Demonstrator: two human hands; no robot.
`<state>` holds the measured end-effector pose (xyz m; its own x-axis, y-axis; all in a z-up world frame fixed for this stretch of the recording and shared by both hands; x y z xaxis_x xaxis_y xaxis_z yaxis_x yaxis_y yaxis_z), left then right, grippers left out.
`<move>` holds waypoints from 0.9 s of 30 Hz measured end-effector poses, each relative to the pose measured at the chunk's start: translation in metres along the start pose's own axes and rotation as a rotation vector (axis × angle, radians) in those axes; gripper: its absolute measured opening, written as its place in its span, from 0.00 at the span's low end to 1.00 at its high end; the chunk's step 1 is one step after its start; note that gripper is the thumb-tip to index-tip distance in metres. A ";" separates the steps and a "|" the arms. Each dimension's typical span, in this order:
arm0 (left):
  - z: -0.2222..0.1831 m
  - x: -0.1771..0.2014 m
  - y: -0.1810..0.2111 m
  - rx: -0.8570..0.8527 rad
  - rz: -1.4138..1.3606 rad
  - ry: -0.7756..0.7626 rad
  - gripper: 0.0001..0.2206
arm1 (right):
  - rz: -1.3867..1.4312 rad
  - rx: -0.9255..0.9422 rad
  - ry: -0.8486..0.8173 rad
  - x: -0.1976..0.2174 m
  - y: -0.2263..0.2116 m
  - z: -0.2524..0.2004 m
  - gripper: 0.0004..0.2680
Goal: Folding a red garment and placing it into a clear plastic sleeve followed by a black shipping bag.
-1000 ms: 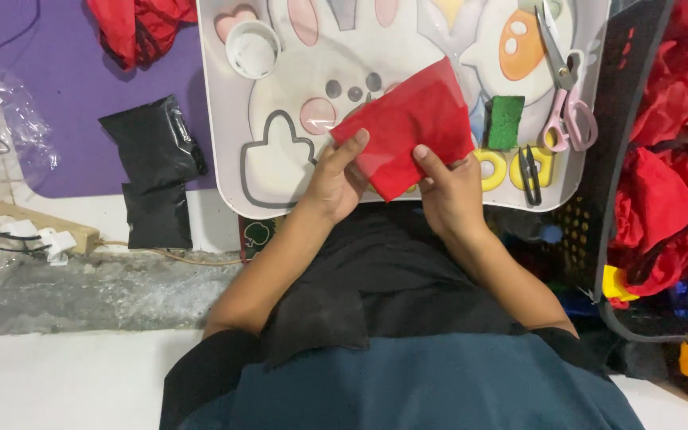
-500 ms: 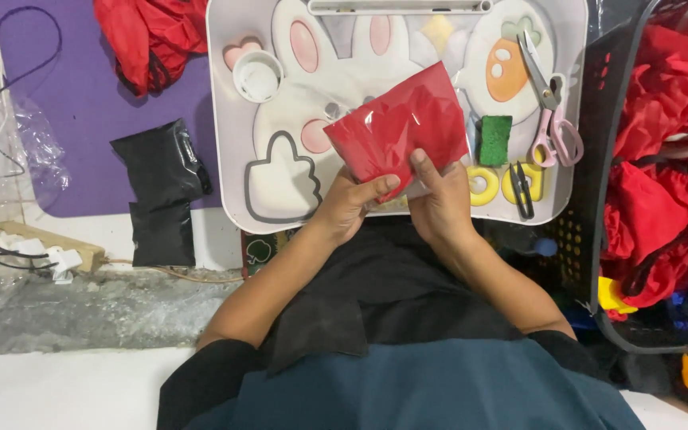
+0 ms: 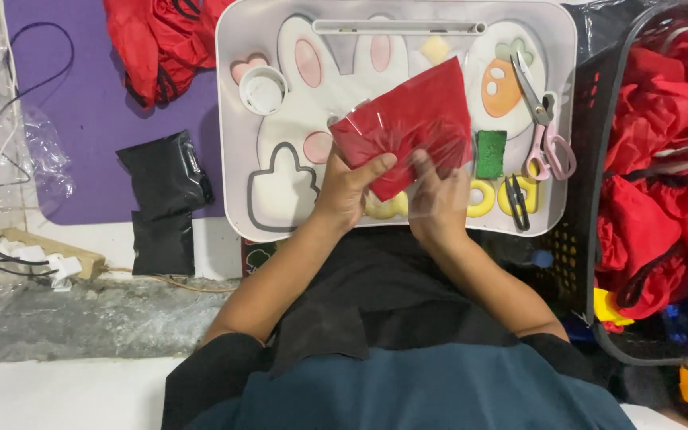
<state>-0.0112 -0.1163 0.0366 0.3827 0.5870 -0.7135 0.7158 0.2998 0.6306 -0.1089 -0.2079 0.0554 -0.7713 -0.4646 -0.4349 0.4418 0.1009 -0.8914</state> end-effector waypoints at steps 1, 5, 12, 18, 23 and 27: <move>-0.002 -0.001 0.000 -0.001 0.002 -0.002 0.32 | 0.001 0.002 0.001 0.001 0.001 0.003 0.11; -0.007 -0.009 0.010 0.008 0.010 -0.054 0.35 | 0.094 0.008 0.055 0.017 0.021 0.001 0.13; 0.009 0.018 -0.008 0.034 -0.174 -0.053 0.28 | 0.231 -0.105 0.060 -0.002 0.030 -0.015 0.16; -0.003 0.007 -0.019 0.088 -0.048 -0.182 0.28 | 0.186 -0.064 0.147 -0.042 -0.030 -0.002 0.12; -0.012 -0.015 0.012 0.019 -0.120 -0.223 0.27 | 0.240 0.005 0.100 0.002 0.024 -0.003 0.15; -0.014 -0.021 0.002 0.027 -0.078 -0.220 0.27 | 0.217 -0.103 0.213 -0.005 0.024 -0.006 0.13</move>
<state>-0.0256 -0.1178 0.0571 0.4417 0.3838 -0.8110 0.7624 0.3160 0.5648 -0.0975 -0.1977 0.0355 -0.7476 -0.2287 -0.6236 0.5663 0.2710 -0.7784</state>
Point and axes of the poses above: each hand's wrist, its own z-axis towards the middle knuckle, its own x-axis out of the back of the hand, y = z × x, the point moved 6 cm from there along z, towards the middle knuckle, and after that the axes turned 13 degrees about x, right-handed, at the moved point
